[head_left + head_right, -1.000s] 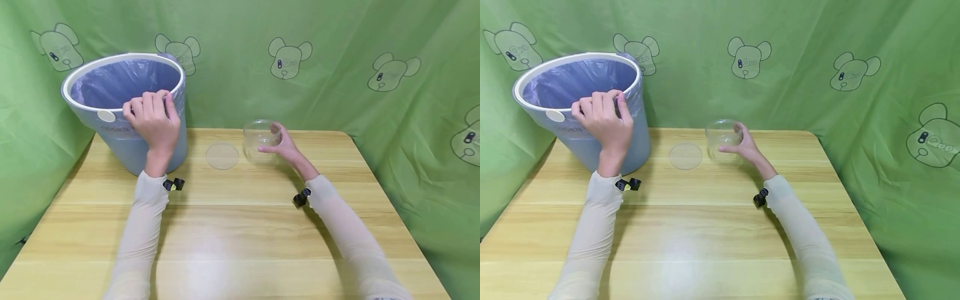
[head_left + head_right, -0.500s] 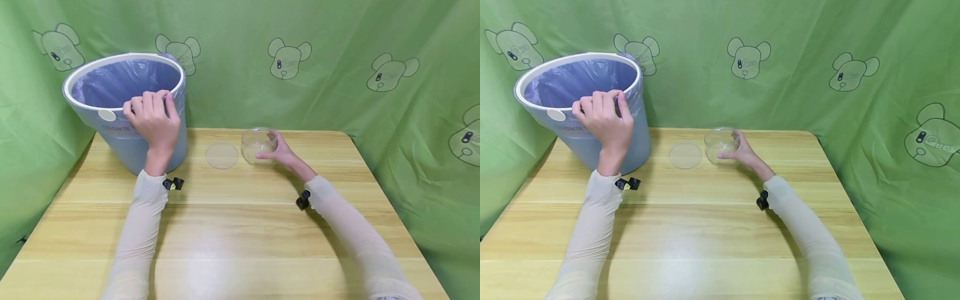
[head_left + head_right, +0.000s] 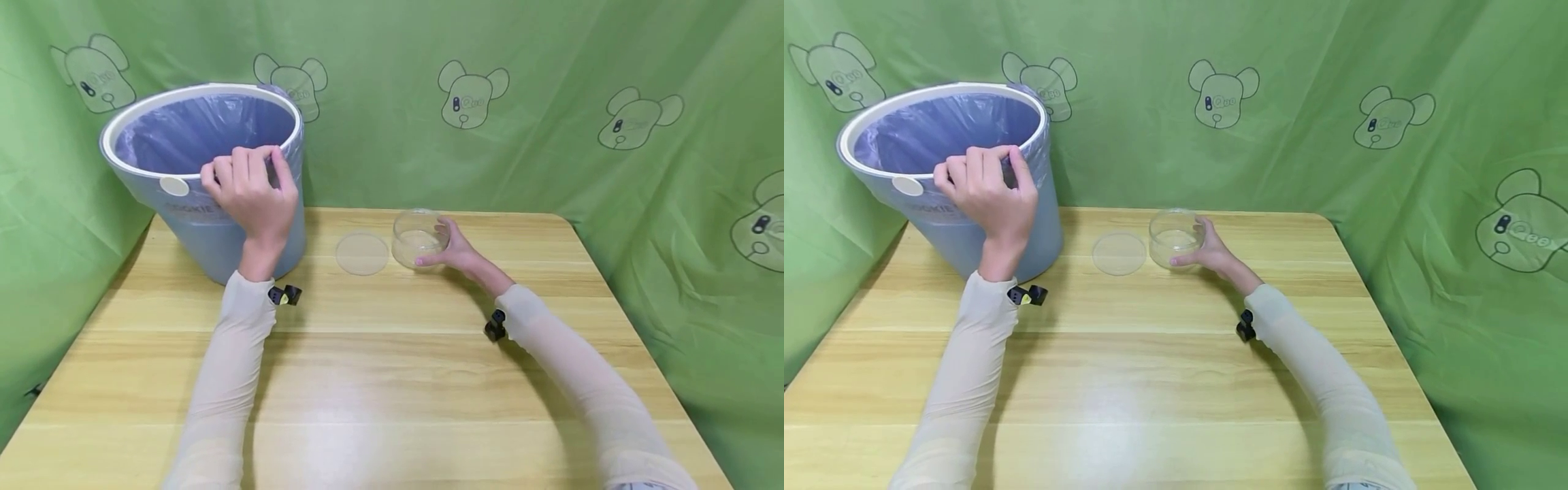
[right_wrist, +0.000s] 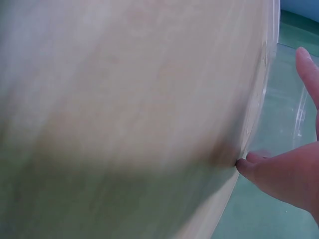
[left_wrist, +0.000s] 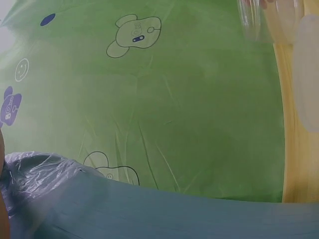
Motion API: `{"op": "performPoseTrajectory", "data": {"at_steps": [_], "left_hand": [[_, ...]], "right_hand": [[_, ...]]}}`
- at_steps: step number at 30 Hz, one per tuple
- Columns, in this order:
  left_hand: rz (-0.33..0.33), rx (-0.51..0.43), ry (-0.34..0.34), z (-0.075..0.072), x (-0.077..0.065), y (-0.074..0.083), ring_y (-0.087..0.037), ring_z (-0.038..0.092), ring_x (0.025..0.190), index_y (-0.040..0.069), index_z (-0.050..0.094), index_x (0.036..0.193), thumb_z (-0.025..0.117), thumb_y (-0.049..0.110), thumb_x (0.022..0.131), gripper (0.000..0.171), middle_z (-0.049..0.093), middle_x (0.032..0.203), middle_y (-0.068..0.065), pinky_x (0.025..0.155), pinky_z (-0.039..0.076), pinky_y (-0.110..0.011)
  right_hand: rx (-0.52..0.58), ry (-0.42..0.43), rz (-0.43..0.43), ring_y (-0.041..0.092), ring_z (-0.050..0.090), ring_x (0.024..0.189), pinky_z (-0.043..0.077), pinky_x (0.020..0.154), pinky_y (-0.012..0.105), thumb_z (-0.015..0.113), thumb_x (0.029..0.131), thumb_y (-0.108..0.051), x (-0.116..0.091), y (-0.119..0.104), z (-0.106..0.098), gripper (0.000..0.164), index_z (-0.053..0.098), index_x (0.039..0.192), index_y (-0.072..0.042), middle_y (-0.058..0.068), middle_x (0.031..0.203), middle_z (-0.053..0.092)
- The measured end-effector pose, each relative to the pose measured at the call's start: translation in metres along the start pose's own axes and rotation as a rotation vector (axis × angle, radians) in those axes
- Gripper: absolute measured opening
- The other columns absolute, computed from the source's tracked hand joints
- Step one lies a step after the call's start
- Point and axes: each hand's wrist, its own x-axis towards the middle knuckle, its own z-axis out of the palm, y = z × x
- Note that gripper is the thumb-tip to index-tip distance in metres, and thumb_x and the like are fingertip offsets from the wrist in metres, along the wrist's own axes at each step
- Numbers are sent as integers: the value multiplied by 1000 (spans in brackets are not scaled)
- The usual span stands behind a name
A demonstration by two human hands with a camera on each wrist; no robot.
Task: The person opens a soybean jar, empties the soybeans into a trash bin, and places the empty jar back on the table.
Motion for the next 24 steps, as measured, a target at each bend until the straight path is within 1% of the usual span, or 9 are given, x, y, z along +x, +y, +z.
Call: {"op": "performPoseTrajectory", "data": {"at_steps": [5, 10, 15, 20, 24], "left_hand": [[9, -10, 25, 2, 2, 1, -37, 52, 85, 7, 72, 87, 52, 31, 103, 35, 67, 84, -13, 104, 32, -44], [13, -14, 55, 4, 1, 1, -36, 51, 83, 7, 72, 85, 54, 29, 101, 32, 67, 82, -13, 103, 33, -45], [13, -16, 71, 4, -1, 1, -36, 51, 83, 8, 72, 85, 55, 28, 101, 30, 66, 82, -13, 104, 33, -45], [12, -20, 72, 3, -1, 3, -35, 52, 83, 8, 72, 85, 56, 27, 100, 29, 66, 81, -13, 104, 33, -45], [-2, -40, 46, 0, 0, 5, -34, 53, 87, 10, 74, 91, 56, 26, 99, 25, 67, 86, -11, 107, 32, -46]], "right_hand": [[-23, -2, 2, 39, 21, 155, 17, 128, 51, 92, 71, -6, 0, -1, -1, 127, 4, 163, -11, 26, 167, 16], [-15, -19, 11, 39, 20, 156, 18, 127, 52, 92, 71, -8, -1, 1, -3, 128, 2, 163, -13, 28, 166, 16], [-10, -32, 10, 40, 19, 156, 18, 127, 52, 93, 70, -9, -4, 2, -5, 131, 1, 163, -14, 29, 166, 15], [-43, -26, 17, 39, 22, 155, 17, 127, 52, 95, 69, -15, -6, -2, -10, 134, 1, 163, -16, 26, 167, 17], [-92, -15, 16, 38, 19, 156, 16, 127, 54, 93, 73, -22, -10, -15, -18, 131, -1, 164, -19, 23, 168, 16]]}}
